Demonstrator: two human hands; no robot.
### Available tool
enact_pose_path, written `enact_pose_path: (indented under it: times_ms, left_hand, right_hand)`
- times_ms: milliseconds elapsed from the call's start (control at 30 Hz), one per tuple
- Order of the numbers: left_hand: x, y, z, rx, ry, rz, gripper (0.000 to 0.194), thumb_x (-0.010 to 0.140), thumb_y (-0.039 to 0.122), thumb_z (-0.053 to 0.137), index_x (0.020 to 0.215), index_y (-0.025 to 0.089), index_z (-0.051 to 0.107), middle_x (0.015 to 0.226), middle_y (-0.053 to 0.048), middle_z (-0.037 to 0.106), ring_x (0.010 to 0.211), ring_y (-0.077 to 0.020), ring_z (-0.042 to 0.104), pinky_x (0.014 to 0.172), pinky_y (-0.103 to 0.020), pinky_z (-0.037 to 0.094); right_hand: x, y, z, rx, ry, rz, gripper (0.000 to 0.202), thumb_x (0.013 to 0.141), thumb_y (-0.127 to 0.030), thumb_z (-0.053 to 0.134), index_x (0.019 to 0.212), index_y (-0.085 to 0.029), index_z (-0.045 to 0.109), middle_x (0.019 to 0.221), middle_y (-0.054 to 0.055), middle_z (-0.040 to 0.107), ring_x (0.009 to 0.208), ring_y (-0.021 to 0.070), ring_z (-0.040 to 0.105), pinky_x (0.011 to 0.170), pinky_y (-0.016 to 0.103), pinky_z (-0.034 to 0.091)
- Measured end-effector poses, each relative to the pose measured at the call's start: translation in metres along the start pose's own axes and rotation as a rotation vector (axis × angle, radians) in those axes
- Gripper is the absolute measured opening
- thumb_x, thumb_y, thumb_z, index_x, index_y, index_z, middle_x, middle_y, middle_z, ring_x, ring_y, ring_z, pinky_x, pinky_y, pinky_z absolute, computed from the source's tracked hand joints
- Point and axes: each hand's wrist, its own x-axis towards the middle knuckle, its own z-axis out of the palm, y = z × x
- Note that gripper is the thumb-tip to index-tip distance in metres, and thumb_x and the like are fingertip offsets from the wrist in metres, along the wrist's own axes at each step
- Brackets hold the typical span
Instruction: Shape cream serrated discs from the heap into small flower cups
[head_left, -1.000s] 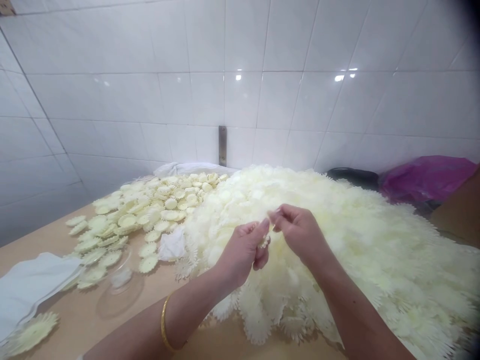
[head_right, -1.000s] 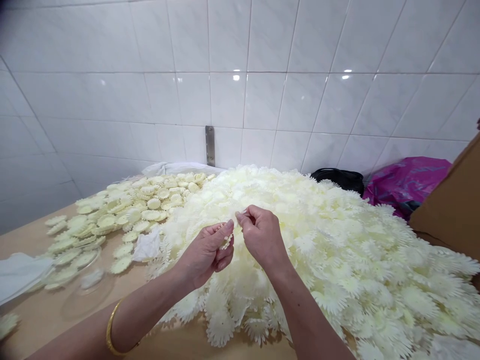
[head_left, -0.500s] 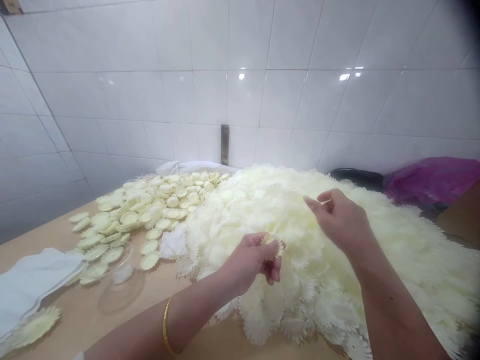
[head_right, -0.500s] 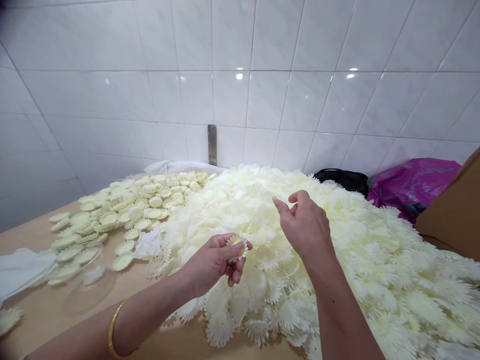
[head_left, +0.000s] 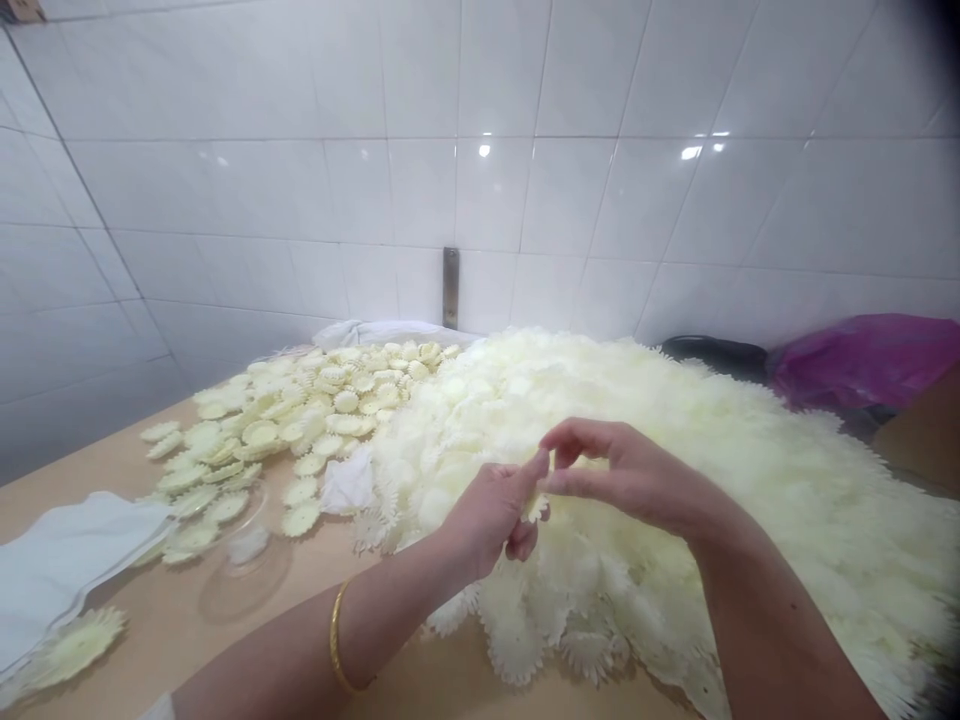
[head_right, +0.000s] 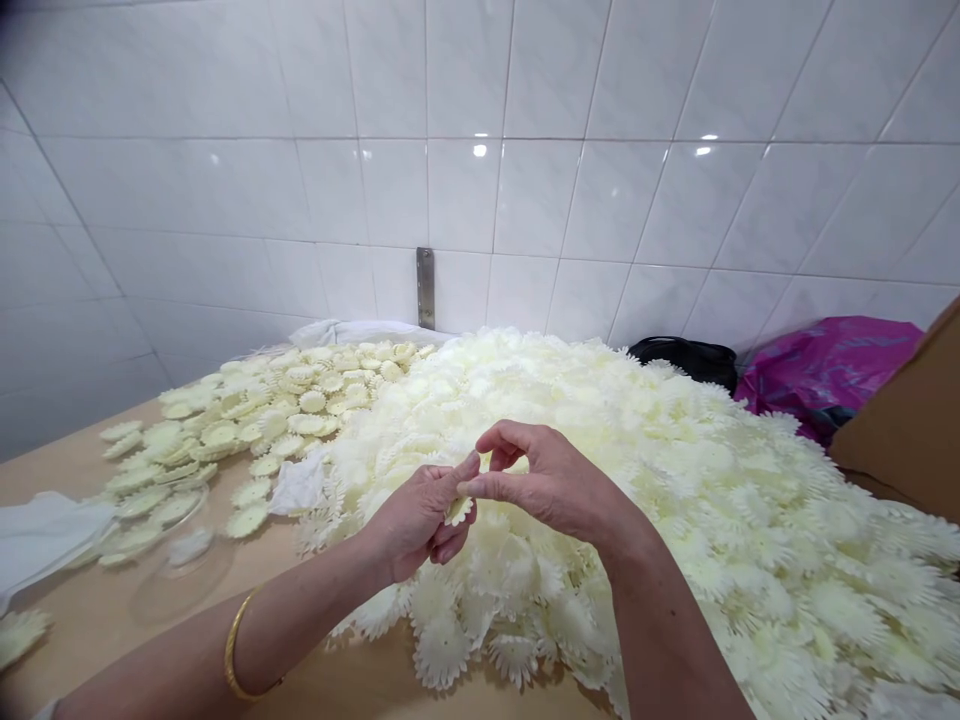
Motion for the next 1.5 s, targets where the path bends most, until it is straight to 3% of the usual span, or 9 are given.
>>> enact_pose_path:
  times_ms: [133, 233, 367, 500, 667, 833, 1033, 1267, 1500]
  left_hand:
    - [-0.003, 0.001, 0.002, -0.013, -0.019, -0.033, 0.056, 0.064, 0.073, 0.039, 0.061, 0.017, 0.046, 0.036, 0.007, 0.034, 0.027, -0.006, 0.03, 0.035, -0.021, 0.022]
    - [-0.004, 0.002, 0.003, -0.029, -0.047, -0.04, 0.06, 0.066, 0.075, 0.031, 0.059, 0.017, 0.045, 0.035, 0.006, 0.034, 0.028, -0.0066, 0.032, 0.035, -0.021, 0.024]
    - [-0.004, 0.004, 0.003, 0.005, -0.113, 0.095, 0.051, 0.069, 0.067, 0.043, 0.054, 0.018, 0.038, 0.033, 0.008, 0.028, 0.029, -0.006, 0.031, 0.035, -0.02, 0.022]
    - [-0.009, 0.006, 0.005, 0.014, -0.024, 0.17, 0.046, 0.071, 0.06, 0.048, 0.056, 0.019, 0.037, 0.034, 0.009, 0.028, 0.028, -0.0049, 0.029, 0.035, -0.019, 0.02]
    - [-0.015, 0.004, 0.01, 0.051, -0.042, 0.165, 0.052, 0.072, 0.061, 0.045, 0.047, 0.018, 0.029, 0.034, 0.007, 0.026, 0.029, -0.006, 0.035, 0.037, -0.021, 0.021]
    - [-0.001, -0.002, 0.005, -0.158, -0.045, -0.042, 0.039, 0.075, 0.055, 0.046, 0.068, 0.017, 0.045, 0.048, 0.004, 0.044, 0.038, -0.0078, 0.044, 0.04, -0.021, 0.031]
    - [0.005, -0.009, 0.0, -0.11, -0.069, 0.031, 0.028, 0.068, 0.037, 0.062, 0.067, 0.014, 0.046, 0.046, 0.004, 0.046, 0.035, -0.0076, 0.045, 0.036, -0.02, 0.03]
    - [0.006, -0.011, -0.005, -0.042, -0.032, 0.067, 0.031, 0.07, 0.044, 0.059, 0.066, 0.015, 0.049, 0.037, 0.005, 0.044, 0.029, -0.008, 0.04, 0.033, -0.02, 0.026]
    - [0.006, -0.008, -0.005, -0.018, 0.039, 0.13, 0.045, 0.065, 0.05, 0.062, 0.049, 0.018, 0.036, 0.034, 0.008, 0.027, 0.029, -0.004, 0.027, 0.034, -0.02, 0.019]
  right_hand:
    - [0.003, 0.002, 0.005, 0.072, -0.053, -0.067, 0.015, 0.079, -0.029, 0.052, 0.076, -0.017, 0.061, 0.078, 0.002, 0.06, 0.076, 0.0153, 0.054, 0.069, 0.027, 0.04]
    - [0.005, 0.004, 0.008, 0.06, 0.009, -0.059, 0.02, 0.081, -0.026, 0.047, 0.068, -0.016, 0.059, 0.066, 0.001, 0.056, 0.064, 0.0131, 0.05, 0.061, 0.026, 0.038]
    - [0.012, 0.003, 0.023, -0.029, 0.282, 0.02, 0.021, 0.081, -0.026, 0.044, 0.062, -0.017, 0.05, 0.056, -0.002, 0.049, 0.053, 0.0114, 0.043, 0.051, 0.023, 0.033]
    - [0.02, 0.004, 0.032, -0.179, 0.557, 0.078, 0.024, 0.082, -0.024, 0.04, 0.06, -0.018, 0.041, 0.053, -0.001, 0.046, 0.05, 0.0119, 0.041, 0.048, 0.023, 0.029]
    - [0.011, 0.022, -0.003, -0.369, 0.924, 0.28, 0.022, 0.082, -0.027, 0.042, 0.061, -0.019, 0.042, 0.054, 0.001, 0.049, 0.051, 0.0137, 0.042, 0.051, 0.025, 0.029]
    - [0.002, 0.028, -0.017, -0.502, 0.709, 0.255, 0.022, 0.08, -0.027, 0.04, 0.063, -0.018, 0.052, 0.066, 0.004, 0.053, 0.061, 0.017, 0.048, 0.056, 0.027, 0.033]
    - [0.001, 0.021, -0.011, -0.4, 0.725, 0.192, 0.018, 0.078, -0.025, 0.044, 0.083, -0.018, 0.06, 0.081, 0.007, 0.06, 0.073, 0.0209, 0.054, 0.063, 0.031, 0.039]
    - [-0.005, 0.004, -0.009, -0.033, 0.199, 0.035, 0.021, 0.078, -0.038, 0.051, 0.082, -0.019, 0.06, 0.082, 0.005, 0.062, 0.077, 0.0185, 0.056, 0.069, 0.029, 0.042]
    - [0.001, 0.003, 0.001, -0.016, -0.047, 0.019, 0.022, 0.071, -0.037, 0.061, 0.084, -0.019, 0.06, 0.084, 0.003, 0.061, 0.077, 0.0178, 0.056, 0.07, 0.03, 0.043]
